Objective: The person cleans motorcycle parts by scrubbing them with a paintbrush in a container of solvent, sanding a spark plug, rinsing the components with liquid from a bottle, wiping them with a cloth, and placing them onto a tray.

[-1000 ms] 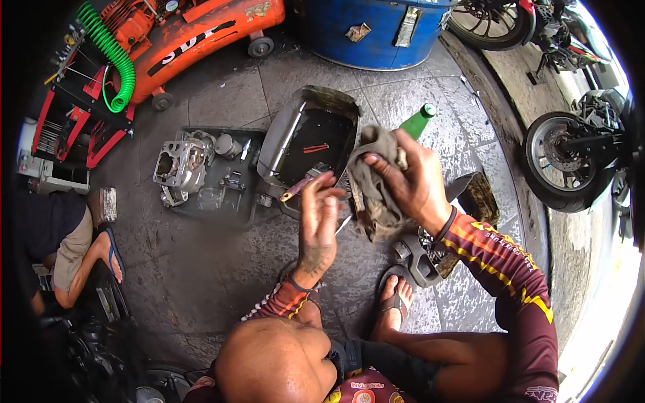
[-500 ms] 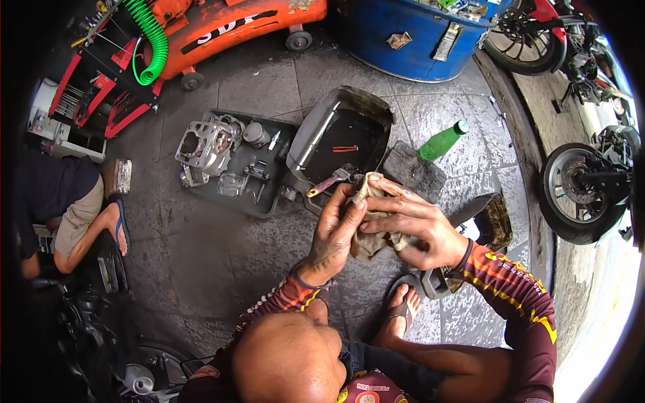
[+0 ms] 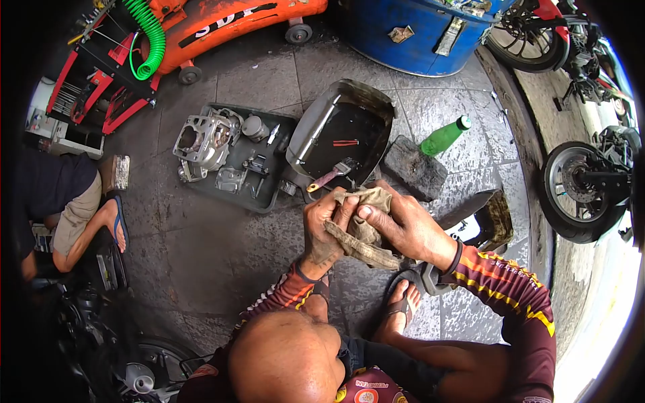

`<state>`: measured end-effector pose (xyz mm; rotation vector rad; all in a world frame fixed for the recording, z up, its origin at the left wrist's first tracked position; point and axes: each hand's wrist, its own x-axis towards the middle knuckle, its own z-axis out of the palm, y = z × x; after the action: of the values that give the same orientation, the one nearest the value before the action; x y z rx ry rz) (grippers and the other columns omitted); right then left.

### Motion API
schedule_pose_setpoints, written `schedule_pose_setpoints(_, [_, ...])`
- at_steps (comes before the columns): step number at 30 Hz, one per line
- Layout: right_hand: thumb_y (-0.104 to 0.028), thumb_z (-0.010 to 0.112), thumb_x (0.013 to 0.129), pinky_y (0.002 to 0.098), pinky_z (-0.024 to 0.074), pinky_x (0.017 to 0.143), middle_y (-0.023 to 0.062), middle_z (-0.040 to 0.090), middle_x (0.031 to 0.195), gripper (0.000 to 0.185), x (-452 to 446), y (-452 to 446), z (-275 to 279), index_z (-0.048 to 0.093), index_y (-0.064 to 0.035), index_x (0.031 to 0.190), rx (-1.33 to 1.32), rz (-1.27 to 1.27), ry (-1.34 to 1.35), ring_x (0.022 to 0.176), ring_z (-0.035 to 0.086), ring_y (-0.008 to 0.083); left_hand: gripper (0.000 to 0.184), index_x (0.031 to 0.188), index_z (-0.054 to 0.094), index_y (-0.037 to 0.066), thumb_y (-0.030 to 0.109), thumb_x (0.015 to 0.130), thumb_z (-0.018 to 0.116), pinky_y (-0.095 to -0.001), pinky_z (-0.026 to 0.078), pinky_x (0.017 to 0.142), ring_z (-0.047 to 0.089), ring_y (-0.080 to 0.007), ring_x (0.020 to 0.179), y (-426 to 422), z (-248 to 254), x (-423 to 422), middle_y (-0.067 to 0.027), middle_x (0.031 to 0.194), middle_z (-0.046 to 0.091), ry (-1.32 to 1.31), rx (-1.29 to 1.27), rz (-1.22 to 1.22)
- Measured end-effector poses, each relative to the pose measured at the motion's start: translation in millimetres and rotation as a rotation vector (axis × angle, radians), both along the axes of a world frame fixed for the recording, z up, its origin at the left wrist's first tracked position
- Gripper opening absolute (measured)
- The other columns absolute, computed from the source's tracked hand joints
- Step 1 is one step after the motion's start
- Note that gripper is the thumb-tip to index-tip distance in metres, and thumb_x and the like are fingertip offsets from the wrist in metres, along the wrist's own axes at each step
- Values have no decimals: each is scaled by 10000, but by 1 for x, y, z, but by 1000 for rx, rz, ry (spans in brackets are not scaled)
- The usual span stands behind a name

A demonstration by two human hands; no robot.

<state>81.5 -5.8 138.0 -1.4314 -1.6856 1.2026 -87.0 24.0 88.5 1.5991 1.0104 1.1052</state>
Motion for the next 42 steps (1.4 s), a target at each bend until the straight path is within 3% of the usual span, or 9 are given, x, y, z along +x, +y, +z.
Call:
schedule_pose_setpoints(7, [-239, 502, 962, 459, 482, 659, 255, 622, 808, 262, 3, 0, 3, 523, -2, 1072, 31, -161, -126, 810, 611, 446, 207, 1078, 479, 43, 226, 987, 510, -197, 405, 764, 468, -32, 848, -1, 2, 5, 35, 902, 512, -414, -500, -421])
schedule_pose_setpoints(14, [-139, 541, 932, 399, 472, 889, 201, 543, 1168, 342, -4, -9, 3, 490, -38, 1255, 247, -70, -24, 1072, 566, 374, 272, 812, 589, 4, 231, 956, 553, -294, 405, 493, 519, -111, 530, 3, -2, 12, -49, 589, 549, -91, -58, -47])
schedule_pose_setpoints(19, [-236, 613, 901, 391, 451, 932, 210, 530, 1192, 485, -10, -9, -4, 436, 2, 1285, 60, -150, 154, 1102, 562, 354, 245, 876, 610, 3, 218, 965, 533, -301, 414, 513, 535, -115, 569, 4, -2, 4, -53, 635, 568, -23, -3, 33])
schedule_pose_setpoints(23, [-239, 626, 892, 394, 442, 954, 225, 537, 1198, 562, -12, -9, -10, 377, 11, 1330, 217, -77, -10, 1112, 557, 365, 336, 1230, 524, -33, 188, 986, 457, -300, 350, 1018, 482, -167, 1157, -4, -5, 9, -105, 1242, 521, -286, -189, -164])
schedule_pose_setpoints(25, [-215, 604, 904, 400, 454, 933, 237, 558, 1164, 527, -6, -3, -12, 383, 18, 1321, 151, -139, 80, 1092, 569, 389, 397, 1280, 481, -29, 248, 1004, 411, -318, 333, 1038, 462, -182, 1196, -4, 5, 7, -107, 1273, 500, -311, -291, -219])
schedule_pose_setpoints(28, [-169, 519, 944, 423, 477, 853, 256, 609, 1075, 473, 6, 3, -15, 364, 13, 1352, 195, -89, 56, 1033, 590, 423, 545, 1265, 509, -15, 386, 1027, 229, -299, 421, 912, 537, -171, 1055, 8, -2, 2, -89, 1202, 528, -364, -248, -195])
schedule_pose_setpoints(33, [-171, 493, 955, 434, 480, 832, 278, 616, 1045, 477, 7, 1, -10, 344, 16, 1368, 133, 24, 44, 1004, 592, 440, 225, 1117, 553, 3, 163, 959, 546, -236, 444, 795, 543, -90, 913, 9, 1, 3, -17, 1001, 570, -368, -160, -269])
schedule_pose_setpoints(39, [-171, 500, 945, 477, 475, 670, 303, 604, 802, 412, 11, 1, 1, 390, 30, 1287, 21, 158, -126, 799, 601, 462, 154, 1015, 568, -1, 135, 942, 570, -216, 435, 744, 531, -72, 875, 12, -6, -4, -14, 979, 540, -67, -137, -263])
schedule_pose_setpoints(42, [-182, 506, 943, 488, 466, 645, 313, 588, 765, 403, 11, 12, 18, 402, 29, 1270, -4, 191, -141, 765, 595, 459, 128, 990, 548, 4, 121, 942, 568, -188, 397, 725, 478, -41, 809, 6, -8, 3, 1, 908, 501, -465, -234, -95])
